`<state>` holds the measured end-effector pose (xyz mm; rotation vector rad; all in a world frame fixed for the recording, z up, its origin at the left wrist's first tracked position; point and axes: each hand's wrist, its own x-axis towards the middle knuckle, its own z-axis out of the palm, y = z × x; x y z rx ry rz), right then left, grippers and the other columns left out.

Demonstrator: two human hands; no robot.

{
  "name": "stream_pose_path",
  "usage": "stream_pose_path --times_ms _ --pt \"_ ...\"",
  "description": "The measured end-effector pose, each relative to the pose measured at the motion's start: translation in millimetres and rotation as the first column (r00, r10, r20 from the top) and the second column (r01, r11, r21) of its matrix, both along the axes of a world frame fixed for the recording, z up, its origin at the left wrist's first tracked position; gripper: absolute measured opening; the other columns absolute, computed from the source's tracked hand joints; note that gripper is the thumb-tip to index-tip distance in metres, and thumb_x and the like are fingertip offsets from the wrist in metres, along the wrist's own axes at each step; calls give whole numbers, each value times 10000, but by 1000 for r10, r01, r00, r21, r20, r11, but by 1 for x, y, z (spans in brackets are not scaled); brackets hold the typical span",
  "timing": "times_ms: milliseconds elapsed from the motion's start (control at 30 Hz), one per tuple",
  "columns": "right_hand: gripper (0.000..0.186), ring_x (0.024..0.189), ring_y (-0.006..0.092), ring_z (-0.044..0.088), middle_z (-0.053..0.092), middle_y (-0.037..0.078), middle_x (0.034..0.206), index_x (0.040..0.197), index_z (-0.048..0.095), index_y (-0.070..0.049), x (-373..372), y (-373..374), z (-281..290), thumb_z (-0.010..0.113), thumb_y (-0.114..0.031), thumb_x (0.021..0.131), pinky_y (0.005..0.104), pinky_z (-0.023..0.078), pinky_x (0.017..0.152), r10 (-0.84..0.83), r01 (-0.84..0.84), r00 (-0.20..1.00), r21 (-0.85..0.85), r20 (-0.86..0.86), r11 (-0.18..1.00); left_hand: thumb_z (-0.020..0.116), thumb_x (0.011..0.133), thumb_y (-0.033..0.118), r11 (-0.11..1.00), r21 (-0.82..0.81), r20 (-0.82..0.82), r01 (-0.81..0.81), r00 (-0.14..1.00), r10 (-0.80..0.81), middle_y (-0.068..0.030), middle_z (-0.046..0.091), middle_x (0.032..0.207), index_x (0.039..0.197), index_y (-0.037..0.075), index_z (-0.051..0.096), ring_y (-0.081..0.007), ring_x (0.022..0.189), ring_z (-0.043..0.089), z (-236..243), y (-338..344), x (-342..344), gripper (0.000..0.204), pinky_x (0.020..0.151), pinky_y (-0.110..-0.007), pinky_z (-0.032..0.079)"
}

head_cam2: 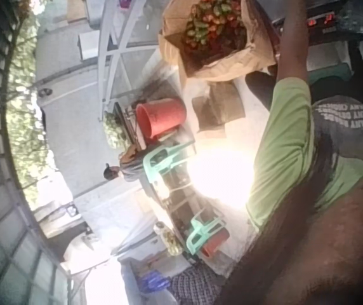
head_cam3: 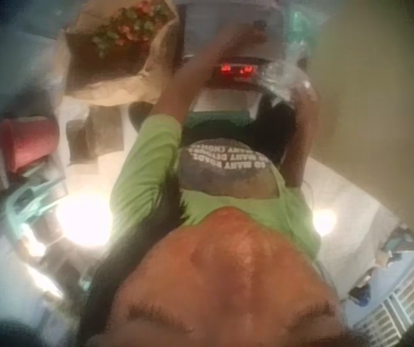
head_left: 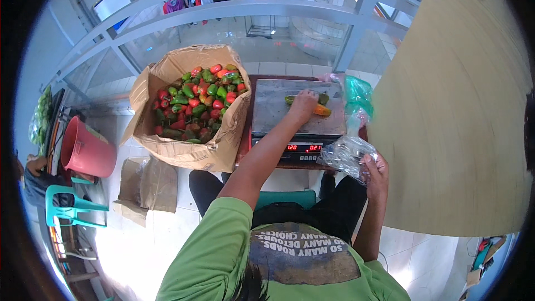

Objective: The person picks up several peppers from a large cardboard box and places them onto a digital scale. They then place the peppers into a plastic bag and knot the bag closed before picking up more peppers to repeat the process.

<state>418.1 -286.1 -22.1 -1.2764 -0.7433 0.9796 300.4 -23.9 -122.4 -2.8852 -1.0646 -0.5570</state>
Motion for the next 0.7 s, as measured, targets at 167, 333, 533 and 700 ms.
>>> stream_pose_path --times_ms 167,333,533,700 --pt "168 445 2 347 479 -51 611 829 550 -62 3 0 1 583 -226 839 165 275 405 -11 10 1000 -14 -14 1000 607 667 153 971 239 3 22 1000 -23 -85 565 872 932 50 534 -234 898 545 26 -19 -10 294 768 -352 434" --pt "176 449 7 338 444 -58 583 791 528 -75 -1 5 0 576 -235 844 168 246 404 2 -3 998 19 59 1000 629 754 236 918 -358 692 173 709 137 -111 530 873 964 33 494 -263 854 535 96 -90 -88 322 733 -355 428" --pt "168 450 4 325 417 -64 571 795 530 -73 -8 12 8 563 -228 852 172 239 403 56 -58 998 33 41 998 553 856 220 893 -449 883 -4 151 445 -57 535 984 1015 54 533 -132 844 536 118 -140 -262 231 770 -269 438" --pt "160 444 4 325 419 -62 569 809 537 -65 -18 18 15 570 -216 849 169 250 401 52 -55 995 40 82 998 581 836 355 582 -541 789 -607 -127 601 -29 553 741 943 44 548 -95 670 544 67 -155 -441 331 616 -216 432"
